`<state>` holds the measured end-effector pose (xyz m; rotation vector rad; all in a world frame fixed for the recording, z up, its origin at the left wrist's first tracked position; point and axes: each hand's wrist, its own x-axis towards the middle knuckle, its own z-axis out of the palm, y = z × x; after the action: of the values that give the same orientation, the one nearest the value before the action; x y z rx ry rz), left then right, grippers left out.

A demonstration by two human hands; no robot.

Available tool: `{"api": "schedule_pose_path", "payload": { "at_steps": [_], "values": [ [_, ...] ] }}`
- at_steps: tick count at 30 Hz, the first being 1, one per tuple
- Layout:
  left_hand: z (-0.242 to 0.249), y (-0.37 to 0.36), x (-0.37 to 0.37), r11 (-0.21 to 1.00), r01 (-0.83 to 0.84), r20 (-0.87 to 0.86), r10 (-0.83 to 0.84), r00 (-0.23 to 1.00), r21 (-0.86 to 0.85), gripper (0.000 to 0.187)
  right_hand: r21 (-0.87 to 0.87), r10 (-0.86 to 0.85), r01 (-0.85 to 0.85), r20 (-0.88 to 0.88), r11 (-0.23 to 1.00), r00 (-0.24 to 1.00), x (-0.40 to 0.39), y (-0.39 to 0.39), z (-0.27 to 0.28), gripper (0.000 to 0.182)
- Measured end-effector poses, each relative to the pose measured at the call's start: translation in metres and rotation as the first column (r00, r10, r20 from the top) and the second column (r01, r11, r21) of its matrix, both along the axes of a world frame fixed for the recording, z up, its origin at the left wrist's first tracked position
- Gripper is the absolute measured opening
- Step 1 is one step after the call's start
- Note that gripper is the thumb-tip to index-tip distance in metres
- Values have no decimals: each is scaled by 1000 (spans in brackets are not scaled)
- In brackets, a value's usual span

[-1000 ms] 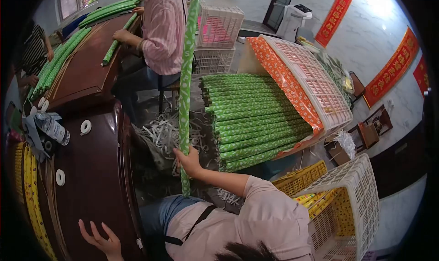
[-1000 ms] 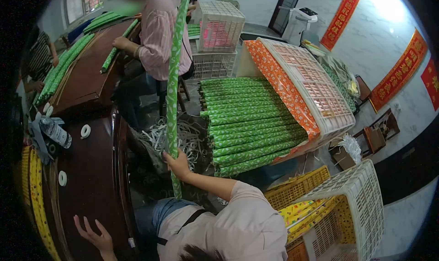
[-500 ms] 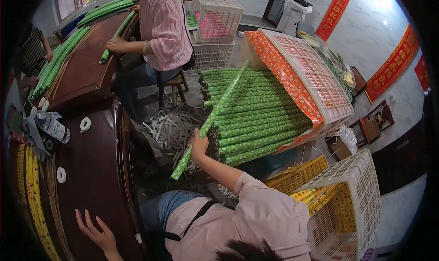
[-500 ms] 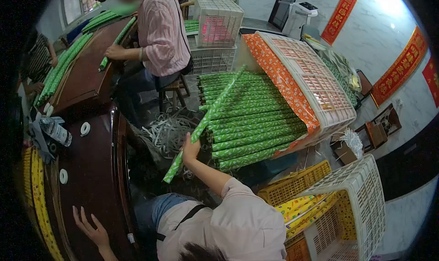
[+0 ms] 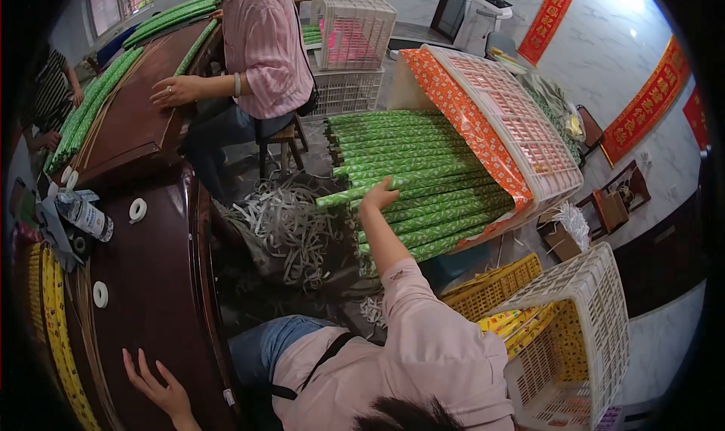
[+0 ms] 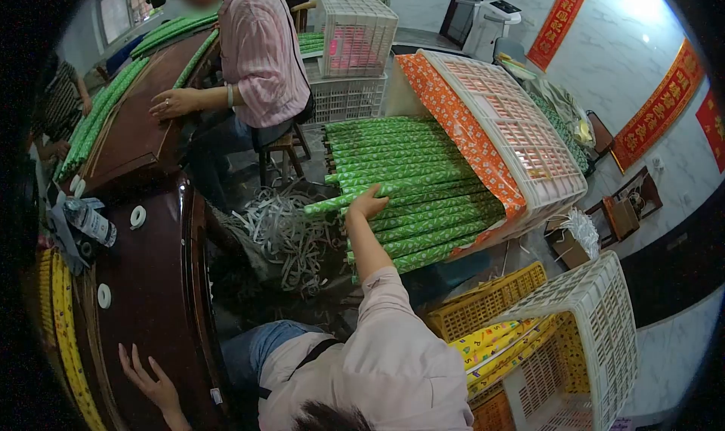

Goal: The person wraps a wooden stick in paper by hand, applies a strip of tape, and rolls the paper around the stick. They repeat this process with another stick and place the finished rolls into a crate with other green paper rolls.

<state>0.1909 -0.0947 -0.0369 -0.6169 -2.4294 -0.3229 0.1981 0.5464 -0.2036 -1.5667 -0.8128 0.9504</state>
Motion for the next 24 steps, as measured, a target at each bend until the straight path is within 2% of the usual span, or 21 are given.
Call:
{"api": "schedule_pose_path", "payload": {
  "at_steps": [2, 4, 5, 9, 11, 12, 14, 15, 17, 18, 19, 21, 22, 24],
  "values": [
    [0, -2, -1, 1000, -9, -2, 8, 1000, -11, 39, -2, -8, 8, -18, 1000, 1000, 13, 6, 12, 70],
    [-2, -1, -1, 1000, -5, 0, 5, 1000, -24, 39, -108, -65, 58, -67, 992, 996, 27, 11, 21, 67],
    [-2, -1, -1, 1000, -3, 11, 3, 1000, -22, 39, -76, -114, 107, -99, 991, 989, 29, 14, 20, 64],
    [-2, -1, -1, 999, 0, 16, 1, 1000, -38, 37, -92, -85, 78, -70, 993, 994, 42, 32, 6, 63],
    [-1, 0, -1, 999, -11, 19, 12, 1000, -45, 36, 29, -149, 150, -12, 988, 989, 42, 50, -14, 66],
    [-1, 0, 0, 998, -24, 22, 25, 999, -51, 35, 29, -150, 150, -13, 988, 989, 45, 48, -7, 66],
    [0, 0, -1, 998, -28, 26, 30, 999, -49, 35, -79, 45, -36, 114, 996, 992, 51, 42, 15, 67],
    [0, 0, -1, 998, -32, 32, 34, 999, -48, 35, -79, 46, -37, 115, 996, 992, 53, 45, 16, 67],
    [0, 1, 0, 997, -44, 35, 46, 998, -57, 34, -197, 244, -200, 233, 960, 941, 57, 52, 18, 66],
    [0, 1, 0, 996, -56, 35, 58, 998, -65, 34, -291, 302, -209, 328, 934, 895, 58, 56, 24, 71],
    [0, 1, 0, 996, -54, 36, 57, 998, -67, 34, -293, 302, -207, 328, 933, 895, 62, 58, 29, 71],
    [-1, 0, -1, 997, -48, 35, 50, 998, -62, 34, -404, 408, -324, 140, 855, 902, 72, 61, 41, 80],
    [-2, 0, -1, 997, -48, 35, 50, 998, -62, 34, -404, 408, -324, 140, 855, 902, 74, 71, 31, 80],
    [-2, -1, -2, 998, -34, 30, 35, 999, -57, 35, -444, 382, -178, 427, 878, 819, 75, 82, 19, 87]
  ]
}}
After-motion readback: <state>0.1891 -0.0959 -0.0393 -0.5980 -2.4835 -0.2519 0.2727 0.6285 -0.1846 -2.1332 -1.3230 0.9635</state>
